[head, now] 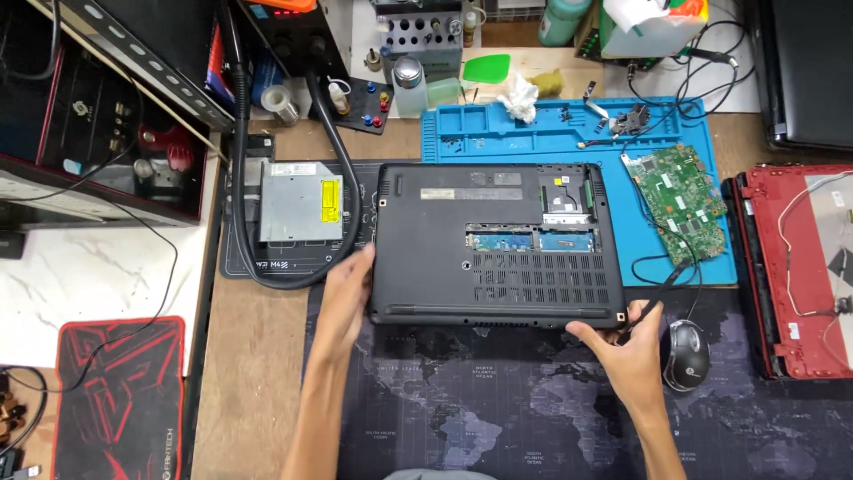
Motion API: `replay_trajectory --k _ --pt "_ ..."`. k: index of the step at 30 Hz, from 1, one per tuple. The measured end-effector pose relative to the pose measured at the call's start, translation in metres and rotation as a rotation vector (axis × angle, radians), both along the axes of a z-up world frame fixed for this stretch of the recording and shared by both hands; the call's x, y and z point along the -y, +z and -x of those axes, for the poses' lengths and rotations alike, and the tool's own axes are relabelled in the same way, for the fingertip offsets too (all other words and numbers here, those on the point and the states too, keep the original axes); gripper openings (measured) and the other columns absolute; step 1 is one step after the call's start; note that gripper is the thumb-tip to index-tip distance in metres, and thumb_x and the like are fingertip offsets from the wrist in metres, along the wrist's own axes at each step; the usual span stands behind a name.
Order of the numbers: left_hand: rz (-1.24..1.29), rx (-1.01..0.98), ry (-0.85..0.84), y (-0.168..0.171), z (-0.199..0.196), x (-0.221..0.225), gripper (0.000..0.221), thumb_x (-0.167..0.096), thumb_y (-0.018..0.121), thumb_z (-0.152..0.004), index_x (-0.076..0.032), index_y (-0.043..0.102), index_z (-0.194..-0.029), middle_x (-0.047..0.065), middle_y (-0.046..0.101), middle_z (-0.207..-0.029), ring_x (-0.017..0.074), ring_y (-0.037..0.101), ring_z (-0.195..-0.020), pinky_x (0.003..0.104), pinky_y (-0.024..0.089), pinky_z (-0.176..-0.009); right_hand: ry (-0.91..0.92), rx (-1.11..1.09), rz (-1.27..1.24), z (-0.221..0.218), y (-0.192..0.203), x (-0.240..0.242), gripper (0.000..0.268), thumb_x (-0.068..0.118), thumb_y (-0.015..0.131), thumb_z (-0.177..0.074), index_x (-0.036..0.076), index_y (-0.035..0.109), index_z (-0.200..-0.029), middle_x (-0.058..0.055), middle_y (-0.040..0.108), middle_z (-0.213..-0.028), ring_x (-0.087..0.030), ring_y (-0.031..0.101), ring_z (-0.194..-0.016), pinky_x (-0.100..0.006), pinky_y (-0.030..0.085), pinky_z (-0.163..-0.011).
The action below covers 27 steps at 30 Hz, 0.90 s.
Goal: Disassembling a laptop by removing screws and the optical drive for repair
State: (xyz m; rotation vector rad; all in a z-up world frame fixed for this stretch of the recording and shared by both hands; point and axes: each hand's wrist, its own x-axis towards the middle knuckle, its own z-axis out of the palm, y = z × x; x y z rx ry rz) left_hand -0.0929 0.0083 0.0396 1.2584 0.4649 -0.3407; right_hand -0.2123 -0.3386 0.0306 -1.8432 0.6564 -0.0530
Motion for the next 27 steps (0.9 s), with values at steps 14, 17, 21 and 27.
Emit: replay_trajectory --k 14,17,21,27 --pt "-0.143 -0.085 -0.338 0.005 0.051 -0.018 0.079 -0.033 0.062 -0.09 -0.018 0.027 -0.16 0.024 0.068 -0.085 0.0285 0.073 -0.061 0.034 0.064 -0.074 0.244 -0.494 0.385 -0.019 0.036 -0.003 0.07 0.053 0.083 -0.076 0.008 0.036 -0.105 -0.011 0.055 -0.066 -0.032 0.052 -0.063 -0.039 0.04 -0.064" --pt "-0.133 0.016 -0.264 -0.015 0.055 -0.015 0.07 -0.028 0.062 -0.093 -0.013 0.035 -0.156 0.024 0.071 -0.078 0.0279 0.071 -0.048 0.032 0.064 -0.069 0.362 -0.633 0.556 -0.028 0.044 0.0 0.076 0.066 0.076 -0.074 0.009 0.041 -0.109 -0.013 0.064 -0.067 -0.038 0.063 -0.07 -0.041 0.045 -0.066" --pt "-0.165 0.018 -0.204 -0.017 0.058 -0.011 0.065 -0.023 0.062 -0.094 -0.012 0.038 -0.153 0.022 0.062 -0.07 0.027 0.066 -0.041 0.031 0.058 -0.042 0.305 -0.617 0.583 -0.044 0.069 -0.01 0.065 0.069 0.061 -0.088 0.008 0.044 -0.103 -0.011 0.062 -0.066 -0.04 0.064 -0.068 -0.046 0.044 -0.065" --pt "-0.474 -0.048 -0.332 0.025 0.061 -0.002 0.056 -0.036 0.049 -0.099 -0.019 0.033 -0.151 0.014 0.057 -0.072 0.0171 0.053 -0.038 0.029 0.054 -0.045 0.247 -0.16 0.237 -0.071 0.069 -0.007 0.042 0.037 0.033 -0.116 0.009 0.036 -0.085 -0.007 0.043 -0.07 -0.024 0.041 -0.064 -0.042 0.037 -0.069"
